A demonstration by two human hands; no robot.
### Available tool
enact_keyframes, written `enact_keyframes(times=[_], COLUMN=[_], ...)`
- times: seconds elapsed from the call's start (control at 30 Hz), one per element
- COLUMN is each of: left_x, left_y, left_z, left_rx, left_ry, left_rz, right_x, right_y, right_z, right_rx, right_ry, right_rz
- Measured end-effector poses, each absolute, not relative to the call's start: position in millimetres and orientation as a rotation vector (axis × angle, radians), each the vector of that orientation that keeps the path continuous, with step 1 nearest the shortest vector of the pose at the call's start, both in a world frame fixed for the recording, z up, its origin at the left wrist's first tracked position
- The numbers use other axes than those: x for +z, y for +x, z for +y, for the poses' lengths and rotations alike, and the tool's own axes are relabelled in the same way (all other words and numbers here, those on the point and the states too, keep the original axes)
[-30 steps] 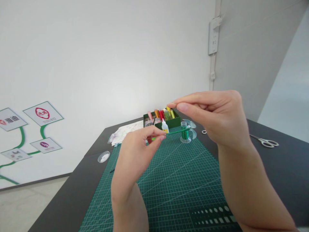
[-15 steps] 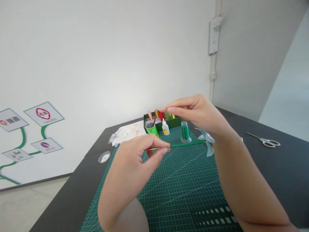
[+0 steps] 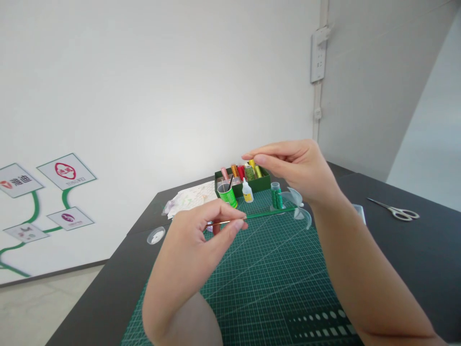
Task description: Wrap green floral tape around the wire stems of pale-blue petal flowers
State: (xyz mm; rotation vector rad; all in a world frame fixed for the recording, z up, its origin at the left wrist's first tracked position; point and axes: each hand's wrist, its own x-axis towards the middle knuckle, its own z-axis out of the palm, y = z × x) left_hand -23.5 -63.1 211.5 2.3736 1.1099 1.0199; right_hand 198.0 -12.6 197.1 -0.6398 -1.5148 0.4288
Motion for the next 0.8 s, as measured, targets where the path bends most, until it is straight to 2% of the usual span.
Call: enact_keyframes(times=[0.37, 0.8], left_x=[213, 215], left_y=[-27, -26], left_z=[-69, -78], left_rx=[0.975, 1.162], left_ry=[2.394, 2.484], left_rz=[1.081, 1.076], right_x=[197, 194], right_y=[200, 200], right_z=[-39, -8], right_rx=[0.252, 0.386], right_ry=[-0.629, -0.728], right_rz=[-1.494, -1.662])
